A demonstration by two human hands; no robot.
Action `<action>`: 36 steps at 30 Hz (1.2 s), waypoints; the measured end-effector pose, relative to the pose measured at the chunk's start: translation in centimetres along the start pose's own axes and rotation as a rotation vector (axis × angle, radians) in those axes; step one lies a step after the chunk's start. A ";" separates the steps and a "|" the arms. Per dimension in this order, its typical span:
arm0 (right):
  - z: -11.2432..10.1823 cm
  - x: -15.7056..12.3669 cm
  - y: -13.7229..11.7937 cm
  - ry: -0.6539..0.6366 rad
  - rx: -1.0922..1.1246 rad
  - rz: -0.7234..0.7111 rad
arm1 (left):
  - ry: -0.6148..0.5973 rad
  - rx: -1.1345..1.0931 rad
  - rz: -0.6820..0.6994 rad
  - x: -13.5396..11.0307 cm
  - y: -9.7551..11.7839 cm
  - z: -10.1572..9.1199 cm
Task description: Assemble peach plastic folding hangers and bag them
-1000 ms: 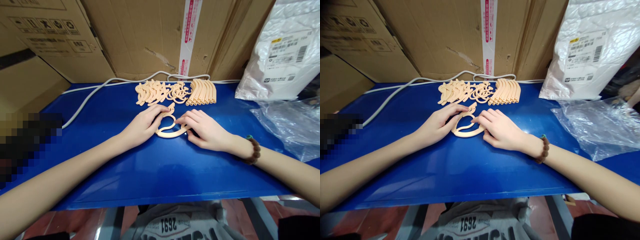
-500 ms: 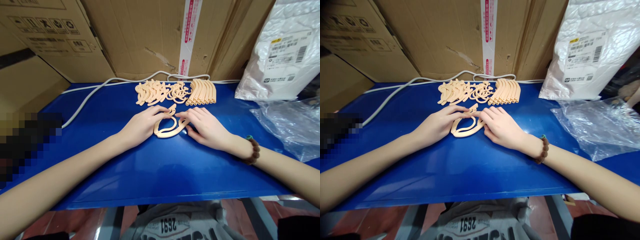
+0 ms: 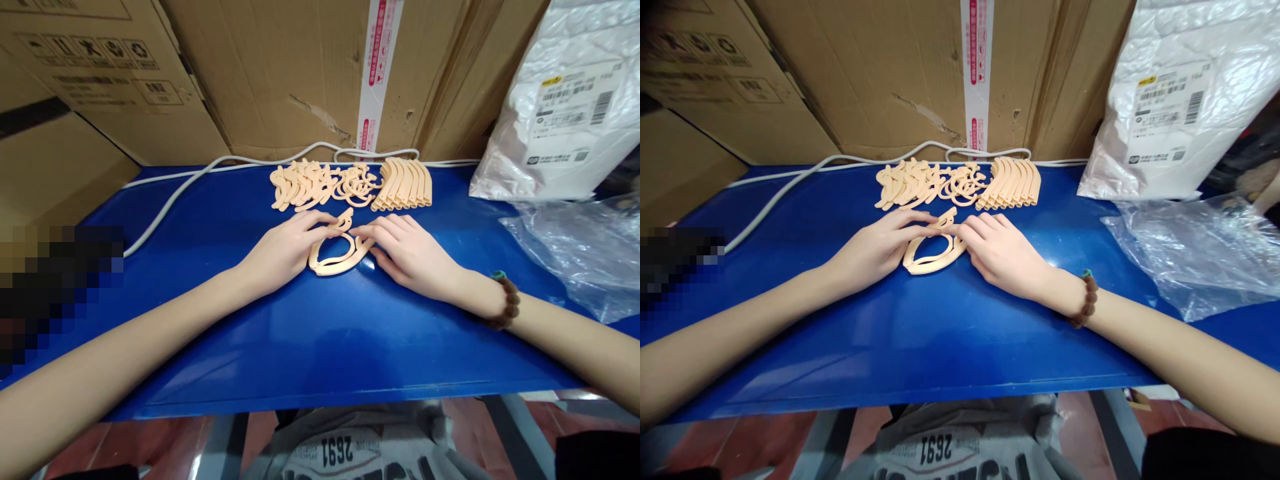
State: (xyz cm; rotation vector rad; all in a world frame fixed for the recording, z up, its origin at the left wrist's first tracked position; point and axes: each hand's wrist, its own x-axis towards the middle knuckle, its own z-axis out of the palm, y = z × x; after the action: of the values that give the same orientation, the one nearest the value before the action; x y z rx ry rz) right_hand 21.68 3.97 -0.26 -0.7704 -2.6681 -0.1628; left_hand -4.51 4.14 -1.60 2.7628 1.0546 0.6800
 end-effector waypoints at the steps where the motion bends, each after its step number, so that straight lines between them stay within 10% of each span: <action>1: 0.0 0.0 0.0 0.008 0.004 0.000 | -0.001 -0.001 0.003 0.0 0.0 0.0; 36: -0.6 0.0 -0.1 0.022 0.056 0.017 | 0.038 -0.127 0.071 0.4 0.5 -0.3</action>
State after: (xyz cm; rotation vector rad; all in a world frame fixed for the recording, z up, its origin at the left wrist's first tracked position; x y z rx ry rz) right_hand 21.75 3.74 0.34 -0.7695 -2.6327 -0.0915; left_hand -4.05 3.98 -1.09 2.6994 0.8907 0.7825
